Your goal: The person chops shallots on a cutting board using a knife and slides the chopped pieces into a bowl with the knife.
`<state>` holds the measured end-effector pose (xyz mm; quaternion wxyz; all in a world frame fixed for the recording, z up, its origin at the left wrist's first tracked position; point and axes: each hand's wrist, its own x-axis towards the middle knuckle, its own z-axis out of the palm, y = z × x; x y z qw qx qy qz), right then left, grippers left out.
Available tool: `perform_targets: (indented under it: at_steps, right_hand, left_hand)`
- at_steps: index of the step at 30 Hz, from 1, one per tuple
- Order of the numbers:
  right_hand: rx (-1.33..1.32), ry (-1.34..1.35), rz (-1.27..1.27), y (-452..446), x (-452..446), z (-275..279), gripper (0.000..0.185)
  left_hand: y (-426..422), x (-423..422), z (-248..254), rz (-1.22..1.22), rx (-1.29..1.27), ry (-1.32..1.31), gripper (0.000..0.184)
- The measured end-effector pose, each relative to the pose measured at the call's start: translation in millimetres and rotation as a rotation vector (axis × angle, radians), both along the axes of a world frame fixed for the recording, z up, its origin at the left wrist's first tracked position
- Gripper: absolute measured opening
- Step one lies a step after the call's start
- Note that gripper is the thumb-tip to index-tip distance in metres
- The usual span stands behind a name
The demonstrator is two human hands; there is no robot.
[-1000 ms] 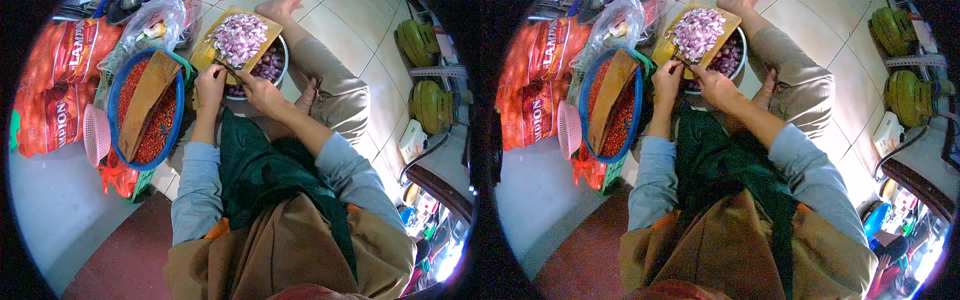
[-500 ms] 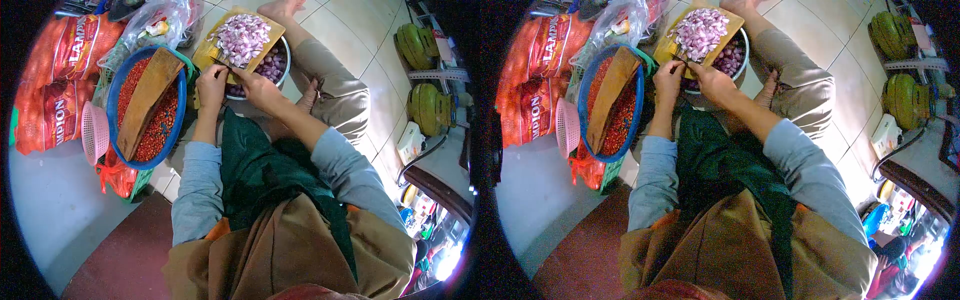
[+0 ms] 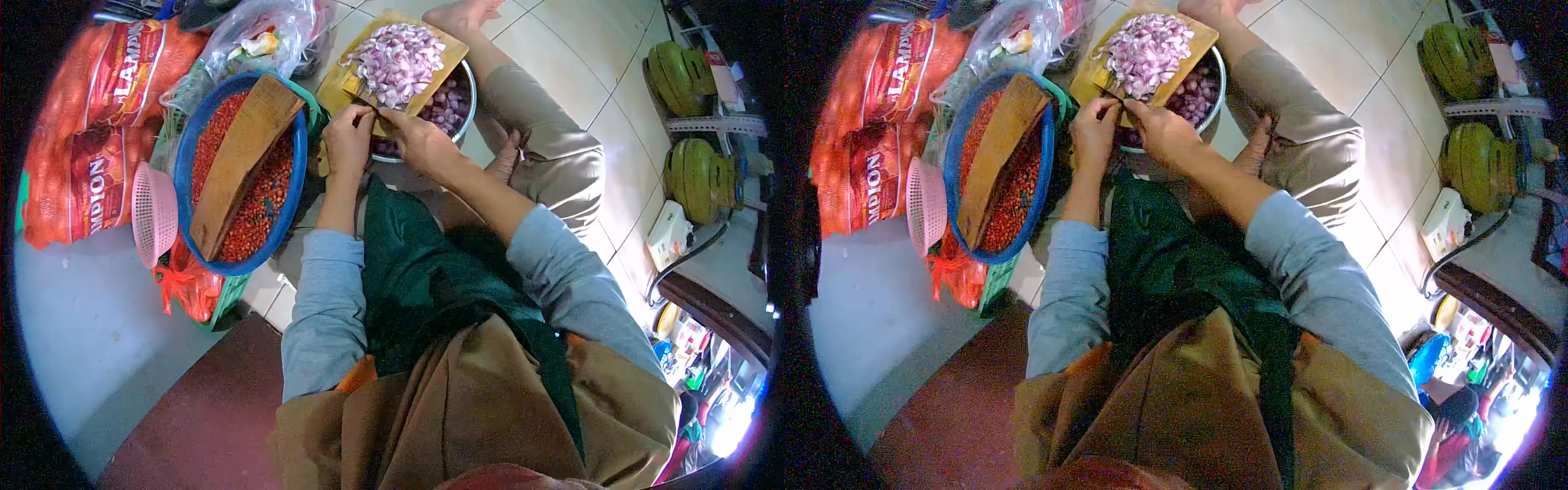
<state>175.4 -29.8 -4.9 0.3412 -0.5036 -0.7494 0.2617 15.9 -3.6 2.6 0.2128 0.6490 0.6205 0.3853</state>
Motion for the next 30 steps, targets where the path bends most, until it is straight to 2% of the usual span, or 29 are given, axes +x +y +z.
perform_targets:
  at_steps: [2,5,8,11,14,23,30]
  right_hand:
    - [-0.082,-0.046,0.017,8,-2,3,0.039]
    - [0.030,0.070,0.028,1,7,9,0.037]
    - [-0.269,-0.040,0.002,-17,14,45,0.040]
    - [-0.102,-0.038,-0.003,-20,14,25,0.037]
    - [0.064,0.076,-0.033,-4,-9,-4,0.038]
    - [-0.196,-0.128,-0.052,-53,25,19,0.043]
    - [-0.068,-0.009,-0.011,-40,25,26,0.045]
  left_hand:
    - [2,1,2,-0.003,0.019,0.032,0.015]
    - [1,-2,-1,0.002,0.053,0.042,0.015]
    - [0,-1,-7,0.008,0.068,0.031,0.015]
    - [0,-1,-5,0.023,0.045,0.030,0.015]
    - [-1,0,-4,0.026,0.022,0.038,0.016]
    - [-2,2,-5,0.026,0.067,-0.012,0.013]
    - [-6,2,2,0.006,0.104,0.030,0.011]
